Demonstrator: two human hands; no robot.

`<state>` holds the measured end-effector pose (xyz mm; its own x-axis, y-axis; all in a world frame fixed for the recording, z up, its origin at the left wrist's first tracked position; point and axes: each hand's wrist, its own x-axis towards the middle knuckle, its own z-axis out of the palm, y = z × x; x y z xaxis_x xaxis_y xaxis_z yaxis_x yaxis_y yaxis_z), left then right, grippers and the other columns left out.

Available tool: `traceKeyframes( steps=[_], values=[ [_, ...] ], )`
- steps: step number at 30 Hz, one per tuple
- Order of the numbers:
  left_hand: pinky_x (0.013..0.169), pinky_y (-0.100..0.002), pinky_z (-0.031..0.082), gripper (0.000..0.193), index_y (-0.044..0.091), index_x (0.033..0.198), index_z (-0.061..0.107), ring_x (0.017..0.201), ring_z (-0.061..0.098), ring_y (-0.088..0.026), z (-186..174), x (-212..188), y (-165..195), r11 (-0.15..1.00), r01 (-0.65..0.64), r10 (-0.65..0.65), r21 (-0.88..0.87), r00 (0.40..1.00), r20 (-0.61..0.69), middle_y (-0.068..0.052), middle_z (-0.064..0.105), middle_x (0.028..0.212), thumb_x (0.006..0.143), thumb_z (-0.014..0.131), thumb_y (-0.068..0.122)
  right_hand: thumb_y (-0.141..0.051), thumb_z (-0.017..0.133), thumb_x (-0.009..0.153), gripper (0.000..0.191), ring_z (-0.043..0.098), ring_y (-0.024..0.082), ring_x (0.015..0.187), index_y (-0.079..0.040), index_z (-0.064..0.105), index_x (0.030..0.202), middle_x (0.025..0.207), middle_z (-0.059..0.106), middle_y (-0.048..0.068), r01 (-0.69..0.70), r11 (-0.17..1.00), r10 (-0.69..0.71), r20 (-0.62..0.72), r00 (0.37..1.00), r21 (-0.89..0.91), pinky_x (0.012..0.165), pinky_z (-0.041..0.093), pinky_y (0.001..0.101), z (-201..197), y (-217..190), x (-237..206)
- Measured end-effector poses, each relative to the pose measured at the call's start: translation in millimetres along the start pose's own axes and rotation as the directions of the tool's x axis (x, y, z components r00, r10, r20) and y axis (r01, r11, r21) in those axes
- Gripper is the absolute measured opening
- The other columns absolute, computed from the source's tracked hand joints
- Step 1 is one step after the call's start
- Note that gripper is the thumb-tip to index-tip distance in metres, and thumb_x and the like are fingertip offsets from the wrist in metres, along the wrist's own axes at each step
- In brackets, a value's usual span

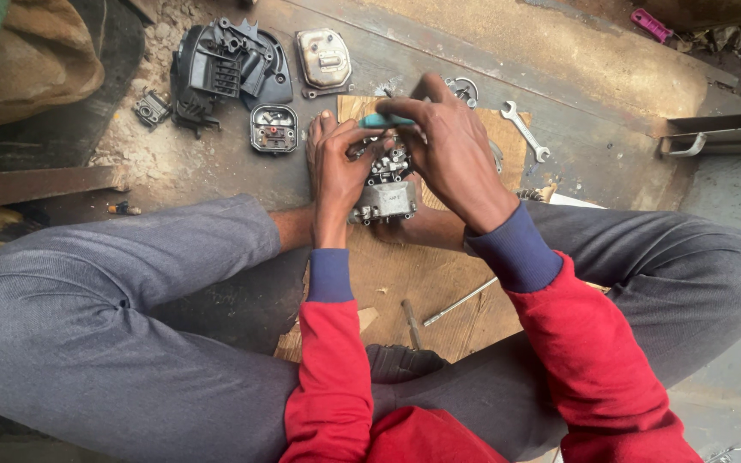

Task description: The person sits on the ground with small engine components laid out on cardboard and uses a screwdriver to unscrew and remove parts from an engine housing, handling covers, fasteners and a flywheel while working on the assembly by hand.

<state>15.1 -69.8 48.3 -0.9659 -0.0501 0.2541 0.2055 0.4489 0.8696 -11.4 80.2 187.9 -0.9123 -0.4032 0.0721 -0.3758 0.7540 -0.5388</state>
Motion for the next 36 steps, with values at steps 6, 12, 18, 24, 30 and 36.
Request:
traceKeyframes(
  steps=[6,12,18,24,30,36],
  values=[
    [0.105,-0.048,0.038,0.019,0.012,0.094,0.083,0.086,0.057,-0.032,-6.5,2.6,1.9,0.997,0.081,-0.082,0.020,0.994,0.069,-0.010,0.059,0.076,0.081,0.083,0.026,0.006,0.061,0.080,0.020,0.069,0.031,0.103,-0.009,0.072,0.088,0.125,0.063,0.012,0.084,0.978,-0.072,-0.073,0.995,0.189,0.084,0.055,0.0396,3.5,3.2,5.6],
    [0.095,-0.045,0.042,0.015,0.009,0.083,0.077,0.092,0.058,-0.033,1.8,-0.2,6.9,0.998,0.057,-0.055,0.022,0.994,-0.090,-0.009,0.063,0.082,0.075,0.085,0.017,-0.014,0.077,0.091,0.029,0.066,0.037,0.100,-0.005,0.070,0.117,0.117,0.063,0.014,-0.056,0.998,0.056,-0.062,0.997,0.000,0.078,0.051,0.0451,-2.7,-7.2,1.6],
    [0.097,-0.047,0.040,0.026,0.005,0.081,0.074,0.093,0.059,-0.032,1.9,0.6,0.6,0.991,0.134,-0.134,0.014,0.991,-0.007,-0.010,0.063,0.082,0.072,0.089,0.024,-0.006,0.070,0.086,0.029,0.066,0.036,0.098,-0.009,0.074,0.114,0.119,0.062,0.016,-0.045,0.998,0.042,0.075,0.996,0.040,0.082,0.051,0.0444,-5.1,-6.2,2.7],
    [0.107,-0.051,0.034,0.023,0.011,0.096,0.083,0.100,0.057,-0.035,-1.5,-0.7,-5.3,0.998,-0.032,0.030,0.062,0.999,0.034,-0.008,0.065,0.087,0.081,0.085,0.028,0.003,0.062,0.071,0.016,0.062,0.039,0.111,-0.007,0.070,0.080,0.123,0.061,0.016,0.212,0.977,-0.213,-0.117,0.970,-0.024,0.091,0.052,0.0423,-4.7,-4.9,6.1],
    [0.103,-0.047,0.039,0.028,0.006,0.082,0.071,0.100,0.057,-0.036,5.6,-1.9,1.3,0.995,0.076,-0.073,0.065,0.996,-0.052,-0.009,0.065,0.088,0.075,0.087,0.027,-0.008,0.070,0.089,0.031,0.063,0.038,0.110,-0.001,0.066,0.119,0.120,0.061,0.017,0.032,0.997,-0.030,-0.034,0.999,0.068,0.090,0.049,0.0479,-11.3,-8.8,5.9],
    [0.107,-0.052,0.035,0.023,0.008,0.091,0.077,0.093,0.059,-0.034,-0.5,-0.3,1.6,0.999,0.044,-0.045,0.027,0.999,0.016,-0.009,0.064,0.082,0.078,0.087,0.024,-0.006,0.069,0.086,0.027,0.061,0.036,0.103,-0.007,0.070,0.112,0.109,0.068,0.013,-0.062,0.998,0.061,0.089,0.994,0.018,0.084,0.047,0.0471,-7.0,-4.8,4.3]
  ],
)
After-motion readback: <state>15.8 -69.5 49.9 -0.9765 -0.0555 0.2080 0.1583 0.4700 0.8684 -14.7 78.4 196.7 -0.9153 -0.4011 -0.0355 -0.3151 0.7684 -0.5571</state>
